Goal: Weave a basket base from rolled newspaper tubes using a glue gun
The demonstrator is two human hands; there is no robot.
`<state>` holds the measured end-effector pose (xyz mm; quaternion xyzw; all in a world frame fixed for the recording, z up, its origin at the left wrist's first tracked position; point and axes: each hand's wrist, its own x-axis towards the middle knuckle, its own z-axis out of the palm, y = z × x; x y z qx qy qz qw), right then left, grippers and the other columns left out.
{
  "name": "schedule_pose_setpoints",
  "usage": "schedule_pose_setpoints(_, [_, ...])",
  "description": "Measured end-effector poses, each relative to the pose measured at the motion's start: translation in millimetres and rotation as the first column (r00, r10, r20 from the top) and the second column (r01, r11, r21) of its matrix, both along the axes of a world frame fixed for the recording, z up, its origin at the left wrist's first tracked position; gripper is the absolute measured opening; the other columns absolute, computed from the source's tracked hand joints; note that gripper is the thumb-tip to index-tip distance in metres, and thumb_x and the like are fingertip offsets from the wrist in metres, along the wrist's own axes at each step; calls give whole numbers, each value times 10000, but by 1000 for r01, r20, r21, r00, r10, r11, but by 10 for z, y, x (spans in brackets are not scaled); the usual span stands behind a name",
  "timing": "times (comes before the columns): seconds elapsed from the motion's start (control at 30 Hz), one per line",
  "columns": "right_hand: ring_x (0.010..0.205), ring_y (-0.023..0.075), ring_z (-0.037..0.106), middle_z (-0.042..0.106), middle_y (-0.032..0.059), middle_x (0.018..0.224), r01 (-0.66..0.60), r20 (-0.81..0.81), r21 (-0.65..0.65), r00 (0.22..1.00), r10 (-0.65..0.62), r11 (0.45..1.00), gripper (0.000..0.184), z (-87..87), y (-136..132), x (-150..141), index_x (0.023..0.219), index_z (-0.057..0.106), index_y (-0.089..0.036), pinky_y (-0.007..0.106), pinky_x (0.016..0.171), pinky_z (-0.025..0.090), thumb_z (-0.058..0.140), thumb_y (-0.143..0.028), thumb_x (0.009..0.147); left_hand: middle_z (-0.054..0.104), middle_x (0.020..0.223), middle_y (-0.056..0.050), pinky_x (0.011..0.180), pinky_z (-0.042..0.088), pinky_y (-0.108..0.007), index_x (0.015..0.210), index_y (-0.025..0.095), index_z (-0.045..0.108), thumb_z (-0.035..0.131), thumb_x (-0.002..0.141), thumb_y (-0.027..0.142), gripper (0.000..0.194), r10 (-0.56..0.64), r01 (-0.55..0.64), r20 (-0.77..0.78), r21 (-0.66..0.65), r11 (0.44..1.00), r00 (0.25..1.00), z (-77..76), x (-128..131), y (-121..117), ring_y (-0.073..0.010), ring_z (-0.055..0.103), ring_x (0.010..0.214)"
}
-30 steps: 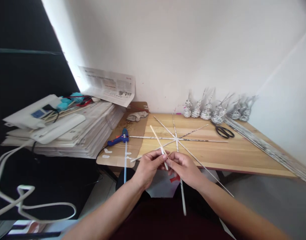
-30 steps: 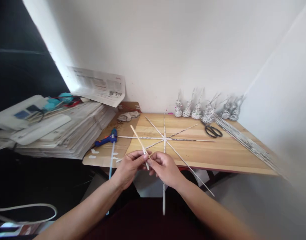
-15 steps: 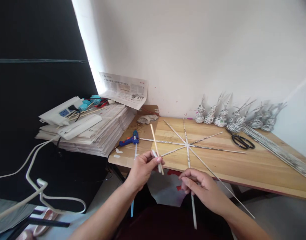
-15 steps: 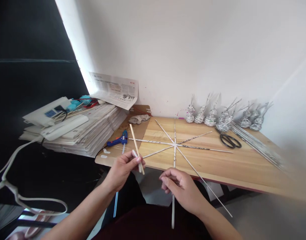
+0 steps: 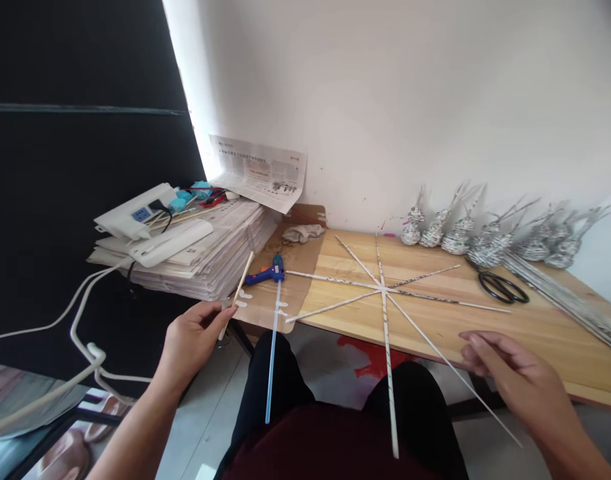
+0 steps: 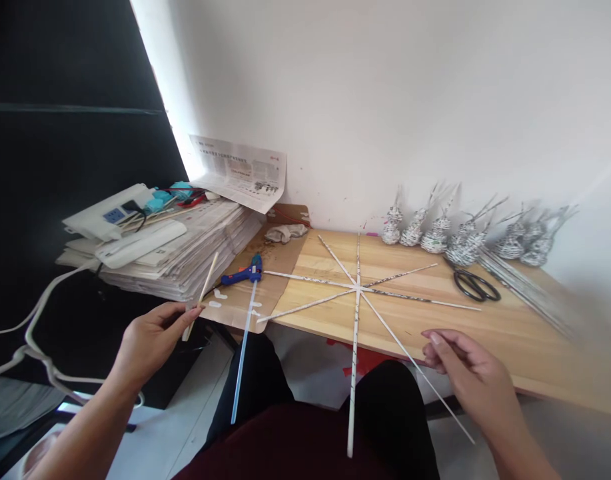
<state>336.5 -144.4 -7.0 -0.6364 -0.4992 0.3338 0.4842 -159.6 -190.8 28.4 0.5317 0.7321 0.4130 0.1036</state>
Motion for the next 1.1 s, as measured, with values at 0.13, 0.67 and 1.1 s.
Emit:
schedule_pose_setpoints(0.13, [706,190,656,693,41,729,184,-2,-41,983,-185,982,453,-7,34,151,945,708,-202,281,694,582,719,-555,663,708,779,-9,641,442,-257,849,208,721,566,842,573,397,-18,6,-180,-68,998,983,-71,-73,-13,-167,619,674])
schedule_pose_setpoints(0.67, [758,312,684,720,96,730,357,212,-88,919,-332,930,347,21,294,495,812,682,-298,465,755,533,598,-538,576,710,884,-68,731,454,-299,889,204,702,476,925,455,340,-40,32,-615,-25,999,788,191,-7,471,-241,663,850])
schedule_pose_setpoints(1.1, [841,378,656,751,103,872,376,576,-108,778,-250,920,414,-52,310,587,842,661,-322,457,677,463,476,-637,647,673,1113,-193,827,475,-383,1052,138,724,463,911,171,298,115,-245,-813,-36,969,571,1440,-115,1877,-340,599,1097])
